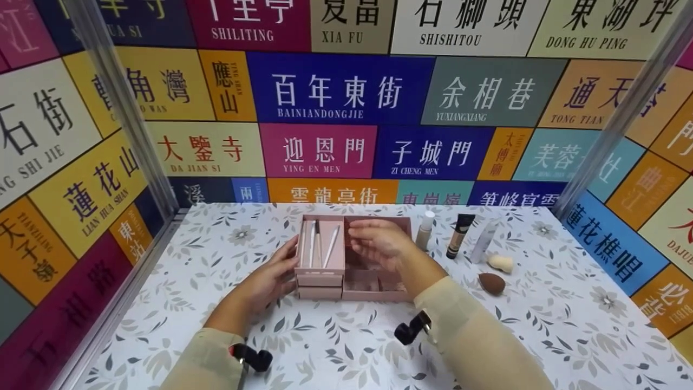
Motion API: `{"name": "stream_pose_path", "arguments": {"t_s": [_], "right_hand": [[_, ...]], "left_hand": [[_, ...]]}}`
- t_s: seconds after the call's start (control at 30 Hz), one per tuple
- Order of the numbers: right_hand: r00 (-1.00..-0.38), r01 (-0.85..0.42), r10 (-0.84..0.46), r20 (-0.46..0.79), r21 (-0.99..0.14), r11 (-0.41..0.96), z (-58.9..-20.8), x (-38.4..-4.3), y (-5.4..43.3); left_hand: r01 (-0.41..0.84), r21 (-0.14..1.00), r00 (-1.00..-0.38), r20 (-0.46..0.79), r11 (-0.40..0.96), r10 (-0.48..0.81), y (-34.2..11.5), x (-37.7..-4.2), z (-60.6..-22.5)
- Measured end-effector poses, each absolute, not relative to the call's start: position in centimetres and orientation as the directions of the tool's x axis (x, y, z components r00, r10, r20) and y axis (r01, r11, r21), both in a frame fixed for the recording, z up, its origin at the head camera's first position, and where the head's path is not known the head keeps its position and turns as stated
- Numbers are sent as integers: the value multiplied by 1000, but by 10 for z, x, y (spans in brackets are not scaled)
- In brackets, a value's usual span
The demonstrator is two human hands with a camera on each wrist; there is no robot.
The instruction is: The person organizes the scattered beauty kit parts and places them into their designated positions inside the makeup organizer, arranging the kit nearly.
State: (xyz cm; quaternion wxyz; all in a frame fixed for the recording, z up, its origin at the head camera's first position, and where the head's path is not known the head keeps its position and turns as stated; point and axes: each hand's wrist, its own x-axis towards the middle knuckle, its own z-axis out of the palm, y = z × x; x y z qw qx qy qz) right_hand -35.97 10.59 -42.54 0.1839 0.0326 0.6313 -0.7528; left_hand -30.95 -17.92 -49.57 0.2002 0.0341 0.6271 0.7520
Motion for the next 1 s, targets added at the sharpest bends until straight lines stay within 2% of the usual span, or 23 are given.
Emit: {"name": "stream_pose_path", "arguments": {"t_s": [0.67,1.0], "right_hand": [[-949,205,-269,-162,-969,-140,-436,-315,187],[-951,187,-278,-138,-970,-158,-441,-299,231]], "left_hand": [[-249,958,-907,-179,-142,382,-181,-312,-499],[-237,963,-904,-171,-128,391,-182,-312,-500]]}}
